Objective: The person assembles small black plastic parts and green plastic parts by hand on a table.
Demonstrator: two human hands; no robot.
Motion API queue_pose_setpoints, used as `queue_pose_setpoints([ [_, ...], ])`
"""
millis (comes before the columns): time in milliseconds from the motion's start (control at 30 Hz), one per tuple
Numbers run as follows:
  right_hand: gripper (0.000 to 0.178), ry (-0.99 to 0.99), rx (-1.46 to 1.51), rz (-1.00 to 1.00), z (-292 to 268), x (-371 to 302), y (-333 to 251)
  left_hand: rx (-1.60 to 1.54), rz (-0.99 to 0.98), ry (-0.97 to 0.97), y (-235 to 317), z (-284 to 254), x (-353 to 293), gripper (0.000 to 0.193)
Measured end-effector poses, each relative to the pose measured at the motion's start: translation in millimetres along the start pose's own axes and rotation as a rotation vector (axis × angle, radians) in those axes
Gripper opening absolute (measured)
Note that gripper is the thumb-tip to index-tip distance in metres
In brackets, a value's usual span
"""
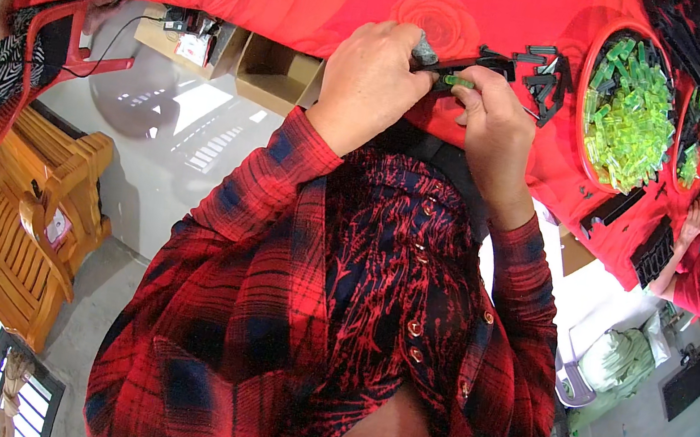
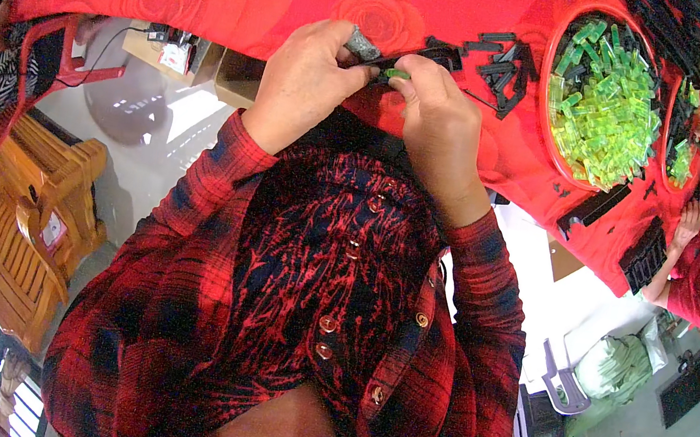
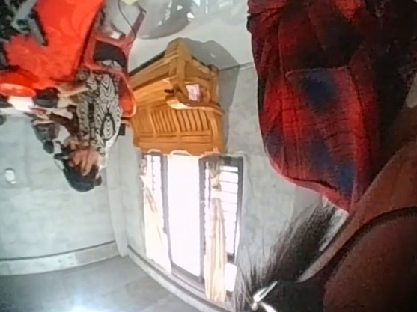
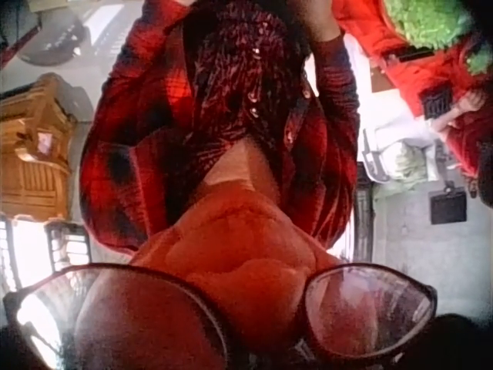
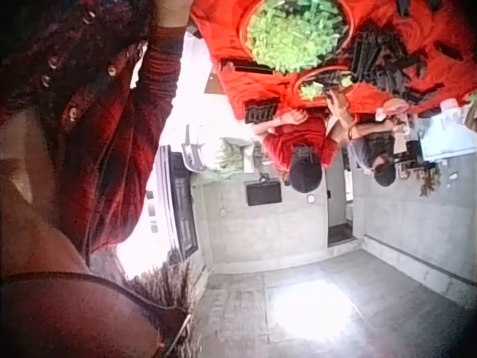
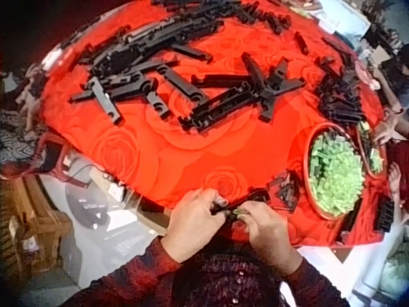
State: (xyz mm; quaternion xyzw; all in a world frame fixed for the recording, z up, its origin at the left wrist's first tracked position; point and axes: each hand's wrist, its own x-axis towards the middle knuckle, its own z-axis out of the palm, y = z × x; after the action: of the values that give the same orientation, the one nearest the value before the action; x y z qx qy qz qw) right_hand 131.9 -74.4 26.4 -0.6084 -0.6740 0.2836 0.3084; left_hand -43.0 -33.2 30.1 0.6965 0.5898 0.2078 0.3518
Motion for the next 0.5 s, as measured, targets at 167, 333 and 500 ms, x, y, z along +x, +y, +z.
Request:
queue_pose_setpoints([
  [167,0.021,-0.018,-0.063,-0.064,0.4,1.2,0.0,0.036,0.012,0.002,1.1,-1.5,-0.2,0.024],
  [333,0.019,-0.044,-0.11,-0.1,1.6,1.6,-2.3,0.092,0.028,-0.029,2.1,-1.7,-0.1,0.026],
  [500,0.017,-0.01,-0.07,0.058,-3.1,-3.8,-5.1,0.114,0.078,-0.017,-2.3,0.4,-1.7,0.026],
])
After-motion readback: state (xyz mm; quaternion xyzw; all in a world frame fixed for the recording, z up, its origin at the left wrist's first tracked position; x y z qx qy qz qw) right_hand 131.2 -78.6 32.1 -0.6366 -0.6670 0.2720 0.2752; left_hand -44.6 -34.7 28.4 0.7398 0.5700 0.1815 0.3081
